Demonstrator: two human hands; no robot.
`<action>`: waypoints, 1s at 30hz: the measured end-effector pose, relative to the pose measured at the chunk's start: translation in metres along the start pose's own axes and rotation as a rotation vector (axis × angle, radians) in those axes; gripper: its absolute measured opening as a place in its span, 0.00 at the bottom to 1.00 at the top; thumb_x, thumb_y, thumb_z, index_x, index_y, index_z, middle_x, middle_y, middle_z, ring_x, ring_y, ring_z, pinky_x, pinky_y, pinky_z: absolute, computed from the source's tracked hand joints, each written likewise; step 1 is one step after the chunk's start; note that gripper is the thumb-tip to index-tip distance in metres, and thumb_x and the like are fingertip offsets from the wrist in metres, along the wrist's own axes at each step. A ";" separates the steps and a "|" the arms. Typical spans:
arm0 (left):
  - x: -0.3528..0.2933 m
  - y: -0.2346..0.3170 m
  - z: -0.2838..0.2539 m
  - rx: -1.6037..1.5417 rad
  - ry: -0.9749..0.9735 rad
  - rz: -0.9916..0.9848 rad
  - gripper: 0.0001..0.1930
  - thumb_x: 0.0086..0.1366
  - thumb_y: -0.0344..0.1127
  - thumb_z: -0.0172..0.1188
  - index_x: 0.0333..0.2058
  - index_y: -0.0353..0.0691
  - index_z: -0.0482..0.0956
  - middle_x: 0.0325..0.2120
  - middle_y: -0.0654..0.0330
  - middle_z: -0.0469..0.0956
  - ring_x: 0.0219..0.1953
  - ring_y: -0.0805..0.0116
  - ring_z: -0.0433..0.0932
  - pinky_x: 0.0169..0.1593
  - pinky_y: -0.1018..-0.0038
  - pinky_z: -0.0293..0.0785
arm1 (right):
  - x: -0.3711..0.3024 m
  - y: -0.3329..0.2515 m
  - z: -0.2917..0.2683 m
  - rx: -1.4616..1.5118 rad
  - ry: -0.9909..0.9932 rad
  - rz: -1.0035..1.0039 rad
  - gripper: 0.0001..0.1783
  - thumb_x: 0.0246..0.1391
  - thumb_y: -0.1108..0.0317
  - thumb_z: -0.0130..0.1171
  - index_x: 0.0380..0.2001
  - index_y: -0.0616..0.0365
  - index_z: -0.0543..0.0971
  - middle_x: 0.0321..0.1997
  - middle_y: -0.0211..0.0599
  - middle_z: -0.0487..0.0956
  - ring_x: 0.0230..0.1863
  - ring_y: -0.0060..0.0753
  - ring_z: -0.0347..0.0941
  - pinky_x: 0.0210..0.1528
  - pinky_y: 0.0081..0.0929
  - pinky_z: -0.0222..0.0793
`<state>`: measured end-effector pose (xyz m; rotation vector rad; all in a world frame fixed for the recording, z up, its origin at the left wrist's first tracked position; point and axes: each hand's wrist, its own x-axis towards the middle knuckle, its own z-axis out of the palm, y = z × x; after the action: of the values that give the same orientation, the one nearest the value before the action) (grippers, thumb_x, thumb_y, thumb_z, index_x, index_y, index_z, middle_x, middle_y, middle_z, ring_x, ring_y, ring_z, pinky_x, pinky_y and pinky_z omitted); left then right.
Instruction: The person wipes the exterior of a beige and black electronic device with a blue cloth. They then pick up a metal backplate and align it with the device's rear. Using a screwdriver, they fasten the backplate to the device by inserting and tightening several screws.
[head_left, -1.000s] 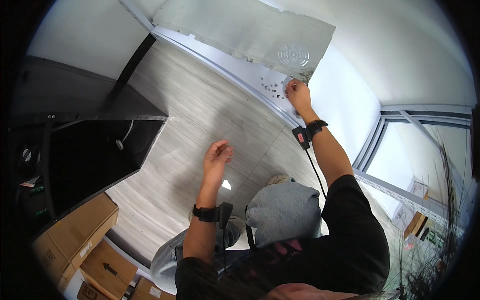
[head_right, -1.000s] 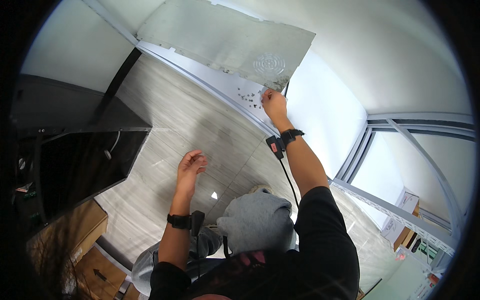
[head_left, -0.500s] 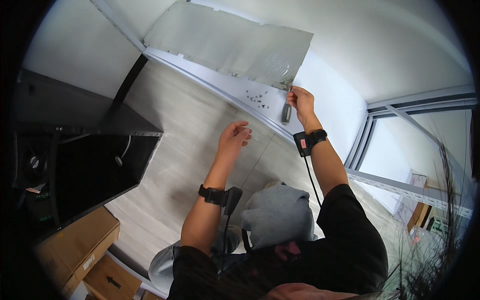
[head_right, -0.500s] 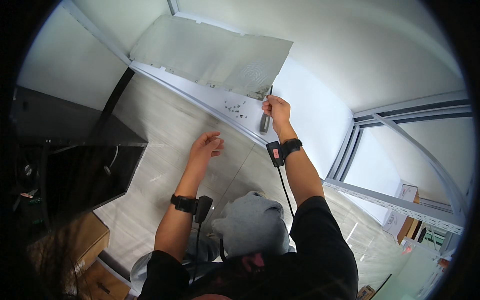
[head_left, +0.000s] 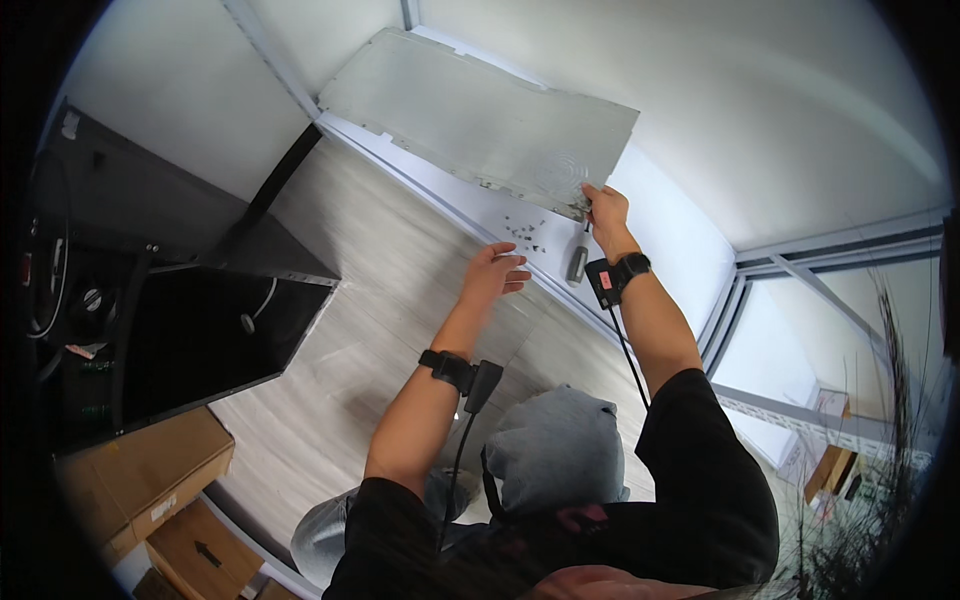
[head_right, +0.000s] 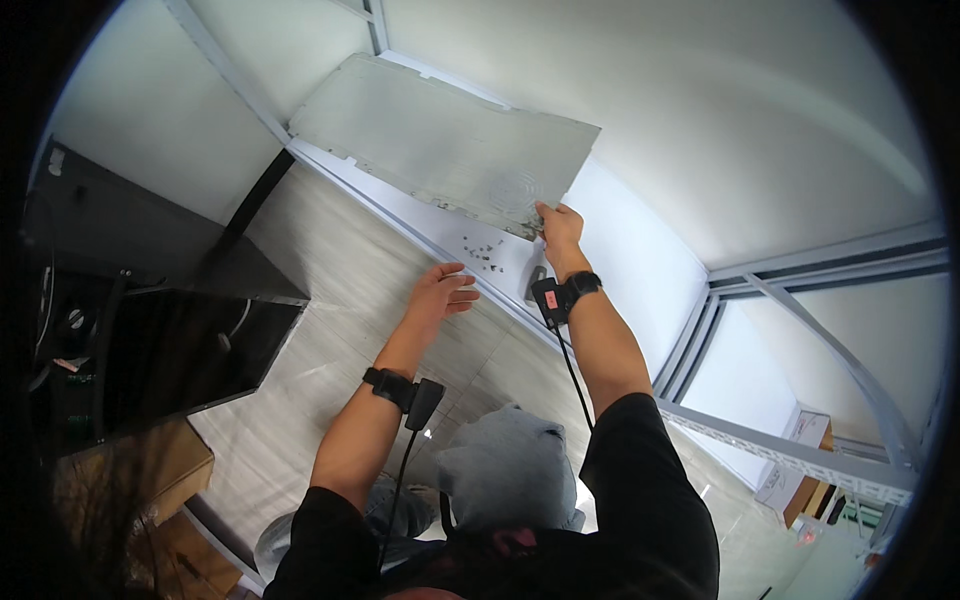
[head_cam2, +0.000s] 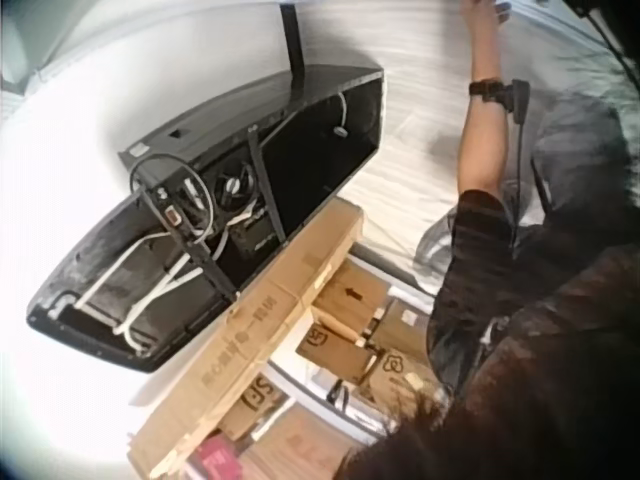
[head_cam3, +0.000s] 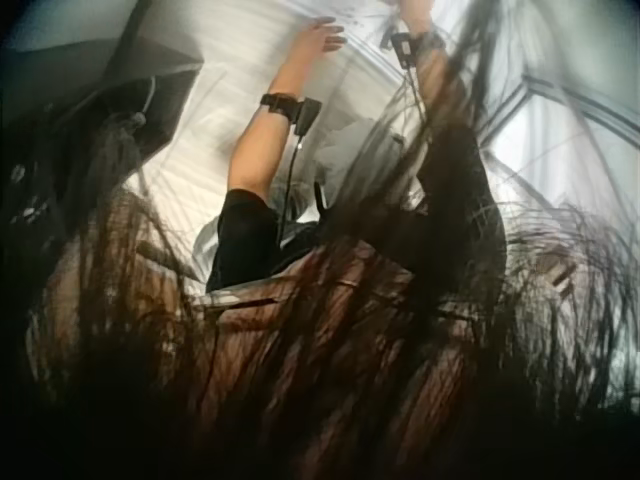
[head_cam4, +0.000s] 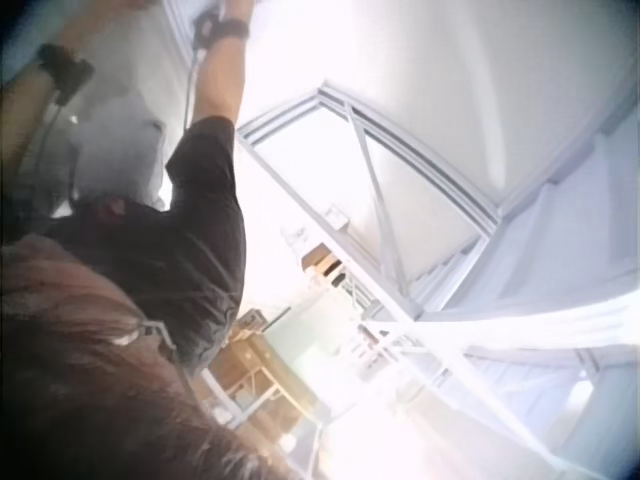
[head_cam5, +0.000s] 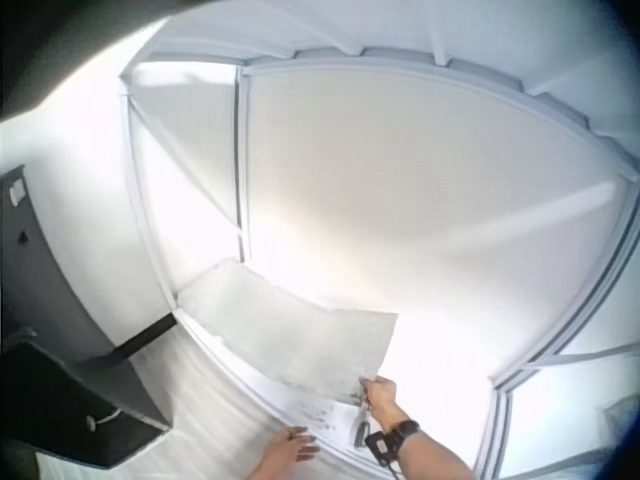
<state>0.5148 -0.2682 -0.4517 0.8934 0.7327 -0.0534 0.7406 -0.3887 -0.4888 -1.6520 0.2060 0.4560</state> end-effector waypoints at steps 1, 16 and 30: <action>0.004 0.000 -0.001 -0.027 -0.003 -0.001 0.21 0.67 0.32 0.53 0.58 0.36 0.64 0.47 0.54 0.77 0.44 0.63 0.81 0.45 0.71 0.78 | 0.000 -0.002 0.000 0.007 0.003 -0.016 0.10 0.55 0.66 0.66 0.24 0.56 0.78 0.23 0.25 0.75 0.21 0.20 0.66 0.22 0.22 0.59; 0.044 0.024 -0.008 -0.451 0.047 0.082 0.28 0.69 0.41 0.52 0.60 0.29 0.57 0.54 0.45 0.70 0.48 0.51 0.79 0.46 0.66 0.80 | -0.053 -0.105 0.010 0.240 -0.228 -0.222 0.03 0.56 0.76 0.61 0.33 0.64 0.79 0.32 0.34 0.82 0.30 0.23 0.76 0.35 0.21 0.72; 0.028 0.068 -0.037 -0.992 0.025 0.170 0.37 0.66 0.46 0.59 0.63 0.30 0.51 0.56 0.44 0.64 0.49 0.47 0.76 0.51 0.61 0.79 | -0.159 -0.239 -0.015 0.144 -0.378 -0.440 0.07 0.55 0.77 0.60 0.37 0.68 0.80 0.35 0.38 0.82 0.34 0.24 0.77 0.42 0.20 0.70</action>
<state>0.5383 -0.1907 -0.4366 0.0002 0.5956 0.4416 0.6934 -0.3911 -0.2056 -1.3875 -0.3913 0.3955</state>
